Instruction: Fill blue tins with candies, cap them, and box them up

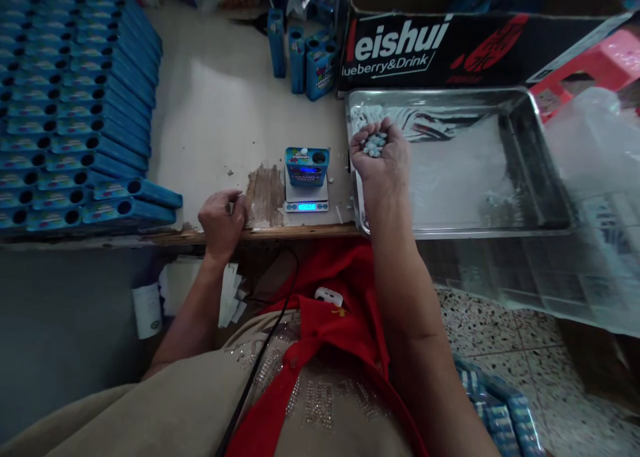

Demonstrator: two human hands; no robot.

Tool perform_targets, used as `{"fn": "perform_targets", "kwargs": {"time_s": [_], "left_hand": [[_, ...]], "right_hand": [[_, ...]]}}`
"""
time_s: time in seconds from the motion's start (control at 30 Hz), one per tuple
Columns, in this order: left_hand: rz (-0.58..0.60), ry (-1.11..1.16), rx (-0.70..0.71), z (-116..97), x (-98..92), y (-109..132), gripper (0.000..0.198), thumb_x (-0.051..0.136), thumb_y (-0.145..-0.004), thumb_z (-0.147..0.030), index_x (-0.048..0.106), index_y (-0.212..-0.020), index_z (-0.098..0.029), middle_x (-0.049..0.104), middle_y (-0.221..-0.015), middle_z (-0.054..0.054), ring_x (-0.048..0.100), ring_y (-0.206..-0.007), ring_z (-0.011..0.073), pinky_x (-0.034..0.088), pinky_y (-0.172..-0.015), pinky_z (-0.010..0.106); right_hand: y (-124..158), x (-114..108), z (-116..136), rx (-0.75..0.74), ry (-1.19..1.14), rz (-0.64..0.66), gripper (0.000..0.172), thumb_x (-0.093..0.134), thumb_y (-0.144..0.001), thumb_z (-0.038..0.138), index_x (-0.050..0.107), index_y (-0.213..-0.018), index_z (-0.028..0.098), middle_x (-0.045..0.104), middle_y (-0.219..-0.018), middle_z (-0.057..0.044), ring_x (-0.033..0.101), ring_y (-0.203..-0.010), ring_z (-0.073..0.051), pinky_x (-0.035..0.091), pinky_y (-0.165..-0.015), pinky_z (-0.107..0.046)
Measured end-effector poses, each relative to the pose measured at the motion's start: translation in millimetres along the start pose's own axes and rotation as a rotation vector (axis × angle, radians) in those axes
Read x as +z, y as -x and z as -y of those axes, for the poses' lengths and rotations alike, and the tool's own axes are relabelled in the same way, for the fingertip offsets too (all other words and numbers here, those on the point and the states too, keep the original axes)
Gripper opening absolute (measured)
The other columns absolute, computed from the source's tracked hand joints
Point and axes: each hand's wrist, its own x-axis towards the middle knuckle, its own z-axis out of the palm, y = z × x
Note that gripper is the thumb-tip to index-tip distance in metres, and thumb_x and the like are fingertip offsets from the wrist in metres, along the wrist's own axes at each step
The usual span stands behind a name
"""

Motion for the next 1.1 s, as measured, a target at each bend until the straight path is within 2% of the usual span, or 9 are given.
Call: {"fn": "perform_targets", "kwargs": {"time_s": [0.03, 0.1, 0.23, 0.4, 0.57, 0.73, 0.9, 1.0, 1.1], "left_hand": [[-0.002, -0.007, 0.003, 0, 0.3, 0, 0.019, 0.061, -0.105, -0.034, 0.077, -0.107, -0.023, 0.082, -0.106, 0.011, 0.075, -0.106, 0.0306, 0.057, -0.103, 0.044], [0.013, -0.015, 0.003, 0, 0.2, 0, 0.018, 0.062, -0.106, -0.033, 0.077, -0.106, -0.024, 0.082, -0.106, 0.011, 0.074, -0.106, 0.0308, 0.057, -0.102, 0.044], [0.045, -0.013, -0.004, -1, -0.7, 0, 0.015, 0.063, -0.106, -0.033, 0.075, -0.105, -0.025, 0.08, -0.105, 0.011, 0.073, -0.105, 0.031, 0.056, -0.101, 0.044], [0.039, -0.015, 0.007, 1, 0.0, 3, 0.014, 0.064, -0.106, -0.031, 0.077, -0.107, -0.024, 0.079, -0.105, 0.011, 0.072, -0.104, 0.0308, 0.056, -0.1, 0.044], [0.012, 0.032, 0.014, -3, -4.1, -1, 0.013, 0.069, -0.106, -0.032, 0.078, -0.11, -0.024, 0.08, -0.108, 0.01, 0.073, -0.108, 0.0298, 0.057, -0.103, 0.044], [-0.01, 0.179, 0.08, -44, -8.8, -47, 0.013, 0.073, -0.108, -0.036, 0.078, -0.112, -0.025, 0.079, -0.111, 0.006, 0.073, -0.115, 0.026, 0.058, -0.111, 0.043], [0.155, 0.378, 0.205, -95, 3.4, -109, 0.014, 0.087, -0.1, -0.036, 0.081, -0.106, -0.025, 0.077, -0.106, 0.002, 0.074, -0.108, 0.0215, 0.062, -0.102, 0.039], [0.263, 0.417, 0.277, -107, 14.7, -128, 0.017, 0.096, -0.09, -0.032, 0.084, -0.1, -0.026, 0.077, -0.102, 0.002, 0.075, -0.101, 0.0218, 0.063, -0.097, 0.038], [0.301, 0.394, 0.297, -107, 25.2, -135, 0.014, 0.094, -0.092, -0.036, 0.084, -0.093, -0.027, 0.077, -0.096, 0.003, 0.075, -0.097, 0.023, 0.063, -0.091, 0.038]], "right_hand": [[1, 5, -5, -0.027, -0.076, -0.087, 0.032, 0.073, -0.099, 0.034, 0.051, -0.076, 0.03, 0.052, -0.065, 0.006, 0.055, -0.064, -0.014, 0.046, -0.056, -0.027], [1, 15, -14, -0.055, -0.09, -0.134, 0.03, 0.073, -0.102, 0.038, 0.054, -0.079, 0.031, 0.052, -0.067, 0.006, 0.051, -0.061, -0.013, 0.041, -0.052, -0.025], [-3, 24, -21, -0.071, 0.103, -0.005, 0.031, 0.078, -0.096, 0.053, 0.058, -0.082, 0.036, 0.052, -0.069, 0.004, 0.053, -0.07, -0.018, 0.04, -0.055, -0.03], [1, 23, -25, -0.043, 0.102, -0.006, 0.032, 0.089, -0.08, 0.053, 0.061, -0.083, 0.038, 0.054, -0.072, 0.004, 0.048, -0.073, -0.018, 0.04, -0.058, -0.032], [9, 27, -23, -0.054, 0.208, 0.025, 0.03, 0.078, -0.092, 0.058, 0.059, -0.084, 0.036, 0.053, -0.072, 0.003, 0.056, -0.077, -0.019, 0.046, -0.06, -0.031], [26, 41, -9, 0.053, 0.266, -0.018, 0.025, 0.056, -0.104, 0.049, 0.06, -0.084, 0.034, 0.056, -0.072, 0.001, 0.055, -0.072, -0.016, 0.045, -0.057, -0.027], [48, 41, 11, 0.206, 0.248, -0.028, 0.026, 0.051, -0.108, 0.039, 0.062, -0.087, 0.028, 0.062, -0.078, 0.002, 0.048, -0.058, -0.01, 0.037, -0.048, -0.022], [54, 35, 17, 0.214, 0.285, -0.005, 0.018, 0.065, -0.106, 0.039, 0.063, -0.092, 0.028, 0.059, -0.075, 0.005, 0.045, -0.054, -0.01, 0.037, -0.046, -0.022], [55, 36, 17, 0.179, 0.244, 0.03, 0.019, 0.067, -0.107, 0.041, 0.063, -0.093, 0.029, 0.058, -0.075, 0.005, 0.043, -0.053, -0.01, 0.036, -0.045, -0.022]]}}
